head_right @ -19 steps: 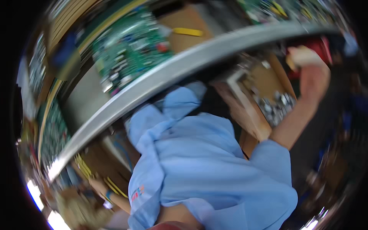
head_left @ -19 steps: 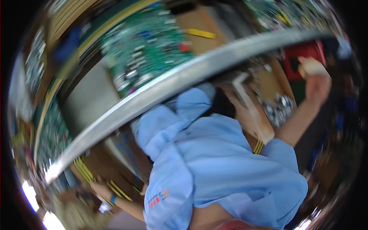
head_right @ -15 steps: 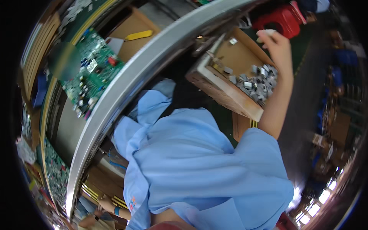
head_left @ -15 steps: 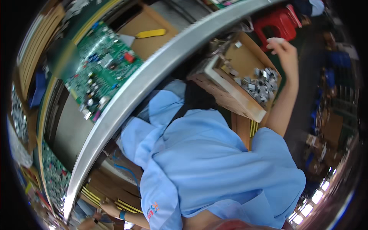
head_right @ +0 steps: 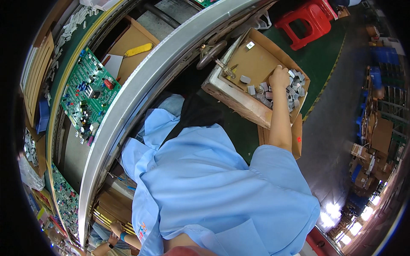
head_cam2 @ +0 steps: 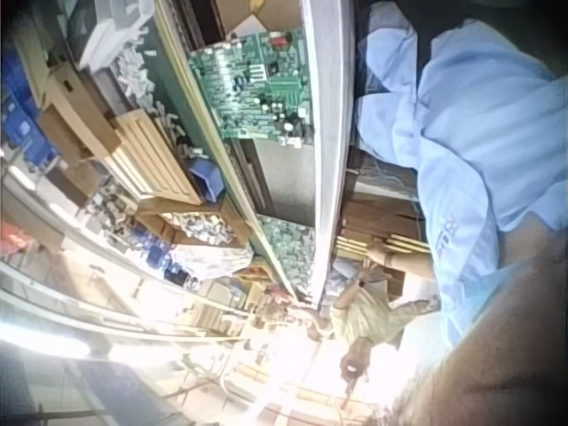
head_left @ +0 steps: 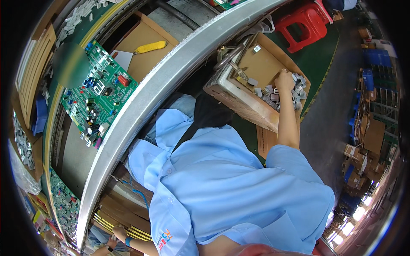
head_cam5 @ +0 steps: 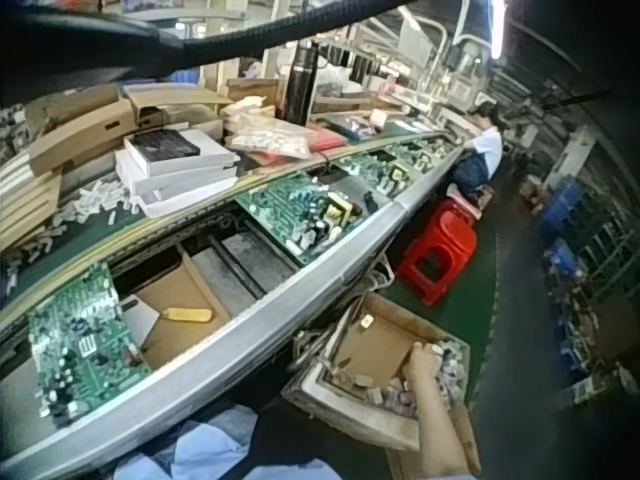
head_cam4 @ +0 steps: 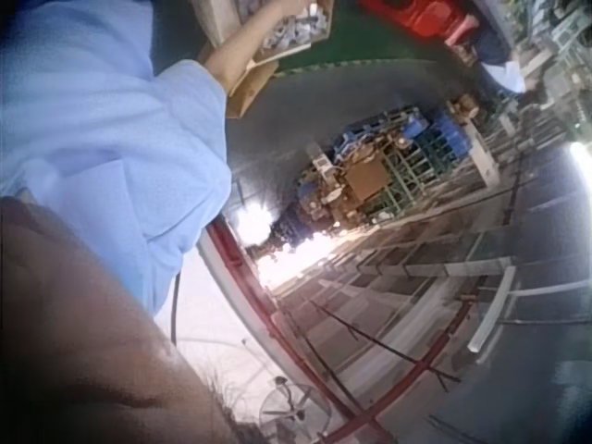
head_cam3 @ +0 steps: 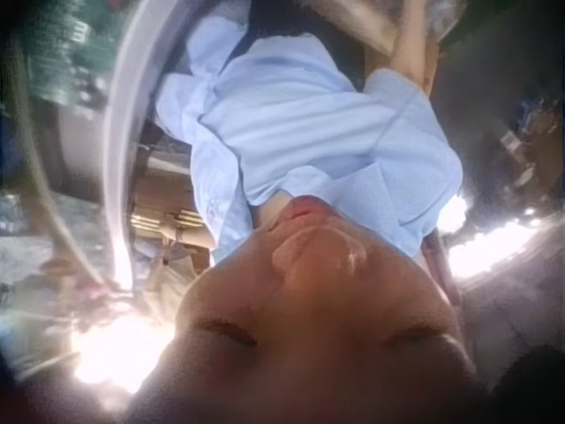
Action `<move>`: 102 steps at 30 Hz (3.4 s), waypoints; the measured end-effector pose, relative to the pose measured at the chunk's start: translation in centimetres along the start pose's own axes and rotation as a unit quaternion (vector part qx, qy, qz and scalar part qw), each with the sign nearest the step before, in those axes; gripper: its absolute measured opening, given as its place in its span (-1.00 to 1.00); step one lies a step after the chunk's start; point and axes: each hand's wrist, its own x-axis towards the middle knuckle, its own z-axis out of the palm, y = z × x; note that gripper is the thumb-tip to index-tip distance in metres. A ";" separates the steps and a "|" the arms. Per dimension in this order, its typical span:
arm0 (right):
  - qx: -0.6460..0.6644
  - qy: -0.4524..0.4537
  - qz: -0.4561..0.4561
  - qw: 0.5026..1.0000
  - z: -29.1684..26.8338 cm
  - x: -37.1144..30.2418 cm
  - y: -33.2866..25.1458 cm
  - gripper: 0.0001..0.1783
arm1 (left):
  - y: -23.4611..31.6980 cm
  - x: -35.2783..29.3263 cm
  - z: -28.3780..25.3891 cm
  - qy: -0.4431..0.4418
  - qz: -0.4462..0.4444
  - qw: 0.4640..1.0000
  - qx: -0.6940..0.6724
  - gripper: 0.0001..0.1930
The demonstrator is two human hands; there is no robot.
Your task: Assembling components onto circuit boards on a production line.
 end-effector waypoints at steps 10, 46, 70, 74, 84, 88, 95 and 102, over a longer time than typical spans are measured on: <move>0.085 0.060 -0.014 0.994 0.8 -0.7 0.9 -0.62 | 2.8 -3.1 -0.5 0.072 -0.074 0.995 -0.003 -0.74; 0.564 -0.065 -0.639 0.519 -31.6 -18.4 -26.2 -0.52 | 24.2 -7.6 -13.1 -0.018 0.220 0.470 -0.855 -0.64; 0.610 -0.608 -0.398 0.316 -34.2 -18.9 -33.9 -0.58 | 30.6 -7.8 -15.6 -0.064 0.248 0.525 -0.812 -0.42; 0.590 -0.528 -0.503 0.346 -33.9 -18.7 -33.5 -0.45 | 30.9 -8.1 -15.8 -0.070 0.242 0.517 -0.818 -0.42; 0.611 -0.551 -0.463 0.330 -32.8 -16.5 -32.7 -0.48 | 31.5 -8.0 -16.3 -0.097 0.210 0.509 -0.829 -0.38; 0.582 -0.452 -0.545 0.401 -33.5 -18.2 -32.6 -0.51 | 32.1 -7.9 -16.2 -0.079 0.217 0.525 -0.820 -0.37; 0.397 -0.132 -0.704 0.574 -33.0 -20.6 -32.4 -0.55 | 32.2 -7.7 -16.0 -0.050 0.223 0.547 -0.805 -0.39; 0.319 -0.038 -0.748 0.581 -32.7 -21.8 -33.3 -0.63 | 32.0 -7.4 -15.9 -0.023 0.239 0.558 -0.794 -0.41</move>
